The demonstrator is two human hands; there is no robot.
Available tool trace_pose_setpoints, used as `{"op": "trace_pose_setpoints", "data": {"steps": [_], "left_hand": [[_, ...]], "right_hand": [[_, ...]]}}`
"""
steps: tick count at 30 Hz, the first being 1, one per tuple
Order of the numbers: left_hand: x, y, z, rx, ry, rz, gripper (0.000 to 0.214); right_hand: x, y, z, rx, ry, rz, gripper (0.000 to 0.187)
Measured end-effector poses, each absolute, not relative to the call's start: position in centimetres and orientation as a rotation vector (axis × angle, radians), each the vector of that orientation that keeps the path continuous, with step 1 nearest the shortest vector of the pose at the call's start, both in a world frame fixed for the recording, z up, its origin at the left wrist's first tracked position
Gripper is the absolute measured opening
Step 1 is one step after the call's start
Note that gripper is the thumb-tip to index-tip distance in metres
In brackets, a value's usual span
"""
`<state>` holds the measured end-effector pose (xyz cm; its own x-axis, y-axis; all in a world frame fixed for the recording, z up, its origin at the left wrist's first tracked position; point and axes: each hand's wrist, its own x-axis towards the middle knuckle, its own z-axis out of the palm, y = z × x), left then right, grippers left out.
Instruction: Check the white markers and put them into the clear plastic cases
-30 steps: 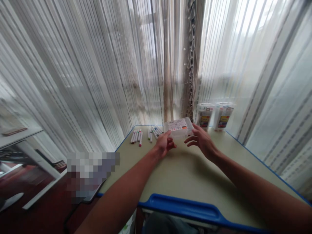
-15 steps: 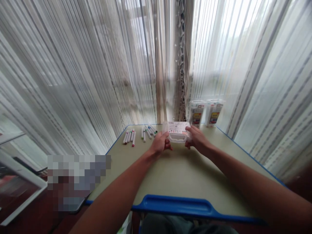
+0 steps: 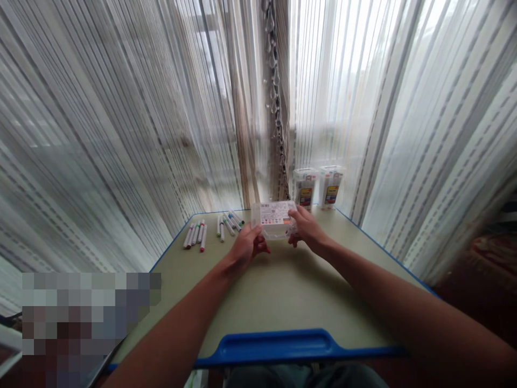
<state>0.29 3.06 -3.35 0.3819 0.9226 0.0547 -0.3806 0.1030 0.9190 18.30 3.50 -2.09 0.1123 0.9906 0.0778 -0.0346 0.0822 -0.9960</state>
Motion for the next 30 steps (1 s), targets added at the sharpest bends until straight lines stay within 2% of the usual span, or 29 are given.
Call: {"op": "trace_pose_setpoints", "data": {"steps": [6,11,18,20,24,30], "left_hand": [[0.4,2.9,-3.3,1.107,0.601,1.067,0.028],[0.6,3.0,-3.1,1.197,0.564,1.136,0.038],[-0.5,3.7,-3.0,1.361,0.691,1.180,0.089],[-0.8,3.8,-3.0,1.415,0.699,1.129,0.086],[-0.7,3.8,-3.0,1.380,0.736,1.109,0.065],[-0.7,4.2,-2.5,1.041,0.699,1.231,0.040]], "right_hand": [[18.6,3.8,-2.2,-1.180,-1.077,1.134,0.022],[18.7,4.3,-2.7,-1.204,-1.005,1.223,0.019],[19.0,4.2,-2.2,-1.297,-0.978,1.321,0.026],[19.2,4.1,-2.0,-1.333,-0.996,1.346,0.028],[19.4,4.1,-2.0,-1.367,-1.082,1.309,0.036],[19.6,3.7,-2.3,-1.258,-1.288,0.993,0.067]]}}
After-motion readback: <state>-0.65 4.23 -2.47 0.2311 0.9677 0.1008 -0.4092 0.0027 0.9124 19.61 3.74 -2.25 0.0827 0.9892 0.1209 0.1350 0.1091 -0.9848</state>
